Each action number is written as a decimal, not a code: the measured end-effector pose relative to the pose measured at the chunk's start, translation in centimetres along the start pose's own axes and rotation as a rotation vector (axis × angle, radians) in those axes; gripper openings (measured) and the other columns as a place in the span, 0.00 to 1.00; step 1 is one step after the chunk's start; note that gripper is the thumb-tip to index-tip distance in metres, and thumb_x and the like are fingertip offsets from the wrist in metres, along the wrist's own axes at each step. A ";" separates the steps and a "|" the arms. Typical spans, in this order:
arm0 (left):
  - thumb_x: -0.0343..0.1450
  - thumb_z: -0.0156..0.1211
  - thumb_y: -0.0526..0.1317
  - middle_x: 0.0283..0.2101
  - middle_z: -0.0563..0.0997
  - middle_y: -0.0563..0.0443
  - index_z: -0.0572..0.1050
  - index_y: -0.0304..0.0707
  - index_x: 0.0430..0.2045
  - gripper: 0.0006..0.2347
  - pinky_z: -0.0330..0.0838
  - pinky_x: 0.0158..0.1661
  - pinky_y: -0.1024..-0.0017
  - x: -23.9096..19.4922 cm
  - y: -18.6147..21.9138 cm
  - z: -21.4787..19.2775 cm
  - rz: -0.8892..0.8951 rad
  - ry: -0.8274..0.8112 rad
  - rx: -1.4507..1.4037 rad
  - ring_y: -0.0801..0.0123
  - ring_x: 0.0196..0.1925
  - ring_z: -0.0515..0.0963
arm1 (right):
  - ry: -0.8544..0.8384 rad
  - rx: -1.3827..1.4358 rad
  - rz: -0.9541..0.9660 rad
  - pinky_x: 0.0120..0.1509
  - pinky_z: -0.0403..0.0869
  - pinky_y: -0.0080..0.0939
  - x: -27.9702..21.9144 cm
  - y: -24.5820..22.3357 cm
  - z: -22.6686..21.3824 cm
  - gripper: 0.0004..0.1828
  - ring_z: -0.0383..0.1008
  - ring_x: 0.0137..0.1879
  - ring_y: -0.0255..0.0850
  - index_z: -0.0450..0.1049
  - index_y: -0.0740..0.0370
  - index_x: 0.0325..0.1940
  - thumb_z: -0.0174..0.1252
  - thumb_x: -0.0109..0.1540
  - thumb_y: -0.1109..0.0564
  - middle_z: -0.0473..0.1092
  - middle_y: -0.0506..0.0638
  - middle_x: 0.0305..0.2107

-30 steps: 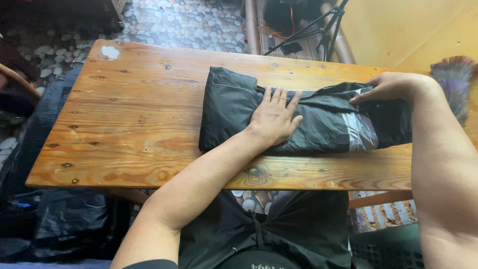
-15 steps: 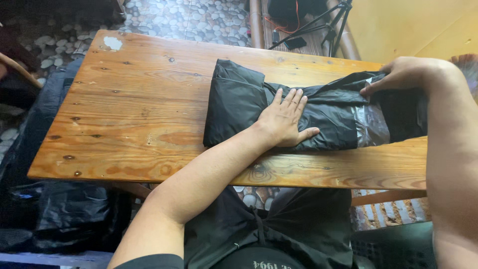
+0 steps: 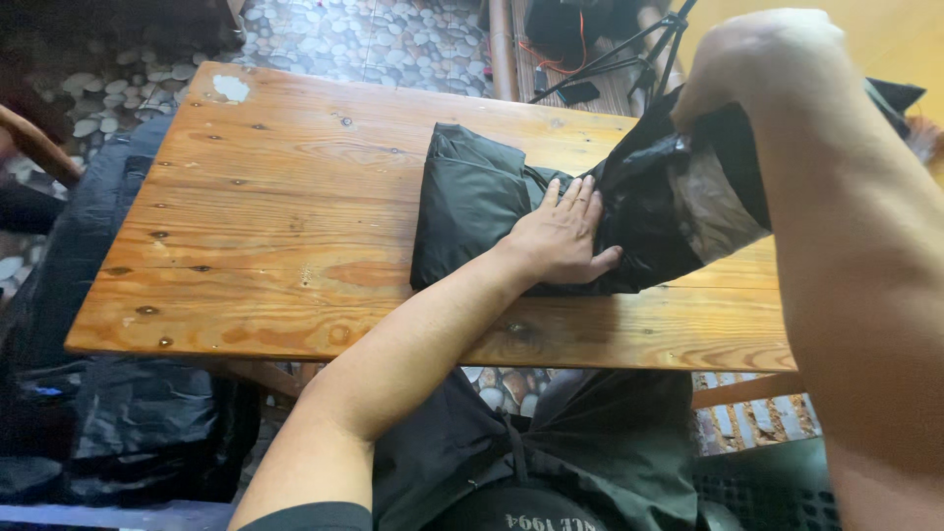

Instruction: The person folds a black plastic bag on a wooden table, then places it inside a black drawstring bag. They pull the blue drawstrings to close the bag and use a feather duster to wipe the surface of the packed bag.

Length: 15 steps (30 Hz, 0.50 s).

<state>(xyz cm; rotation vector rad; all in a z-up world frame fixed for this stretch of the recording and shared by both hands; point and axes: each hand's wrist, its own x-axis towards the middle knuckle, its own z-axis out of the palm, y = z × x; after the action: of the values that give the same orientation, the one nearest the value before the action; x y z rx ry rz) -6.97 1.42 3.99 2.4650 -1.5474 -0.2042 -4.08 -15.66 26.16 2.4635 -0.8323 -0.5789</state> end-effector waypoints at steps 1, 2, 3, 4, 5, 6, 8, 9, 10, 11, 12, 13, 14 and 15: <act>0.71 0.22 0.68 0.76 0.49 0.26 0.51 0.23 0.71 0.44 0.31 0.75 0.45 0.0 -0.2 0.1 0.007 0.012 -0.033 0.45 0.80 0.46 | 0.013 -0.023 -0.001 0.66 0.68 0.55 0.3 -1.2 -0.7 0.46 0.72 0.68 0.57 0.66 0.56 0.69 0.63 0.53 0.33 0.69 0.52 0.65; 0.71 0.22 0.68 0.76 0.49 0.26 0.51 0.23 0.71 0.44 0.31 0.75 0.45 -0.1 -0.2 -0.1 0.006 0.014 -0.034 0.45 0.80 0.46 | 0.027 -0.047 -0.002 0.67 0.68 0.55 0.5 -2.8 -1.4 0.47 0.70 0.69 0.56 0.63 0.56 0.71 0.62 0.53 0.33 0.67 0.51 0.66; 0.72 0.23 0.66 0.76 0.49 0.25 0.52 0.23 0.70 0.42 0.31 0.75 0.44 -0.2 -0.2 -0.2 0.010 0.015 -0.059 0.45 0.80 0.46 | 0.040 -0.071 -0.004 0.68 0.67 0.55 0.6 -4.3 -2.1 0.48 0.69 0.71 0.56 0.61 0.55 0.73 0.61 0.53 0.33 0.66 0.50 0.67; 0.72 0.25 0.65 0.76 0.49 0.25 0.52 0.23 0.70 0.41 0.31 0.74 0.44 -0.4 -0.2 -0.4 0.013 0.017 -0.084 0.45 0.80 0.46 | 0.055 -0.094 -0.006 0.70 0.66 0.54 0.5 -5.6 -2.8 0.49 0.67 0.72 0.56 0.58 0.55 0.75 0.60 0.54 0.33 0.64 0.49 0.69; 0.72 0.25 0.65 0.76 0.49 0.25 0.52 0.23 0.70 0.41 0.31 0.74 0.44 0.0 -0.5 -0.1 0.011 0.020 -0.085 0.45 0.80 0.46 | 0.070 -0.118 -0.009 0.71 0.65 0.54 0.0 -7.0 -2.3 0.50 0.66 0.74 0.55 0.56 0.54 0.76 0.60 0.54 0.34 0.63 0.48 0.70; 0.73 0.27 0.63 0.76 0.46 0.25 0.47 0.21 0.71 0.40 0.30 0.74 0.45 0.3 -0.7 0.3 0.030 0.018 -0.074 0.45 0.80 0.43 | 0.082 -0.138 -0.009 0.72 0.64 0.54 -1.3 -8.2 -1.8 0.52 0.65 0.75 0.55 0.53 0.54 0.78 0.59 0.55 0.34 0.61 0.48 0.72; 0.74 0.28 0.62 0.76 0.42 0.26 0.43 0.20 0.71 0.40 0.30 0.73 0.46 0.7 -1.1 0.4 0.049 0.014 -0.060 0.45 0.80 0.39 | 0.094 -0.154 -0.009 0.73 0.63 0.53 -3.8 -10.2 -2.7 0.53 0.63 0.77 0.55 0.50 0.54 0.80 0.58 0.55 0.34 0.59 0.47 0.73; 0.74 0.28 0.60 0.76 0.40 0.26 0.40 0.20 0.71 0.39 0.27 0.73 0.47 0.6 -1.1 0.1 0.048 -0.021 -0.103 0.46 0.80 0.37 | 0.106 -0.177 -0.034 0.69 0.65 0.49 -4.7 -11.1 -3.1 0.38 0.67 0.74 0.52 0.66 0.50 0.70 0.57 0.58 0.37 0.67 0.47 0.67; 0.75 0.27 0.58 0.77 0.38 0.26 0.38 0.19 0.71 0.38 0.24 0.73 0.48 0.7 -1.2 -0.2 0.048 -0.055 -0.147 0.47 0.80 0.35 | 0.118 -0.201 -0.057 0.64 0.67 0.46 -5.5 -11.9 -3.5 0.27 0.71 0.71 0.50 0.81 0.46 0.61 0.57 0.60 0.41 0.75 0.46 0.62; 0.75 0.27 0.58 0.77 0.38 0.26 0.38 0.19 0.71 0.38 0.24 0.73 0.48 0.8 -1.2 0.0 0.049 -0.054 -0.144 0.47 0.80 0.35 | 0.120 -0.198 -0.056 0.64 0.67 0.46 -5.5 -12.6 -3.4 0.27 0.71 0.71 0.50 0.81 0.46 0.61 0.57 0.60 0.41 0.75 0.46 0.62; 0.74 0.29 0.57 0.76 0.44 0.25 0.42 0.19 0.70 0.37 0.27 0.74 0.48 0.9 -1.4 0.1 0.058 -0.008 -0.202 0.46 0.80 0.39 | 0.126 -0.193 -0.049 0.62 0.69 0.48 -5.4 -13.4 -3.4 0.29 0.72 0.69 0.49 0.79 0.45 0.63 0.60 0.59 0.39 0.75 0.45 0.62; 0.73 0.32 0.55 0.75 0.50 0.25 0.46 0.18 0.69 0.36 0.29 0.74 0.47 1.0 -1.5 0.2 0.067 0.038 -0.260 0.45 0.79 0.43 | 0.132 -0.188 -0.042 0.60 0.71 0.51 -5.3 -14.2 -3.3 0.32 0.73 0.68 0.48 0.76 0.44 0.65 0.63 0.58 0.37 0.74 0.44 0.61; 0.73 0.32 0.55 0.75 0.50 0.25 0.46 0.18 0.69 0.36 0.29 0.74 0.47 0.5 -1.4 -0.4 0.065 0.038 -0.258 0.45 0.79 0.43 | 0.135 -0.186 -0.044 0.60 0.71 0.51 -5.2 -15.1 -3.4 0.32 0.73 0.68 0.48 0.76 0.44 0.65 0.63 0.58 0.37 0.74 0.44 0.61; 0.73 0.31 0.54 0.76 0.48 0.30 0.46 0.27 0.71 0.33 0.30 0.73 0.44 0.0 -1.2 -1.0 0.095 0.050 -0.279 0.45 0.79 0.43 | 0.129 -0.154 -0.023 0.58 0.71 0.51 -5.1 -16.0 -3.6 0.28 0.73 0.67 0.47 0.77 0.46 0.65 0.57 0.61 0.40 0.74 0.42 0.61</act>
<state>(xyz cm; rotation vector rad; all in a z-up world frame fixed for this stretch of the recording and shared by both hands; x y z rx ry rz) -5.66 2.01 4.60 2.1620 -1.4976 -0.3168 1.21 -0.09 21.38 2.3445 -0.6833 -0.4680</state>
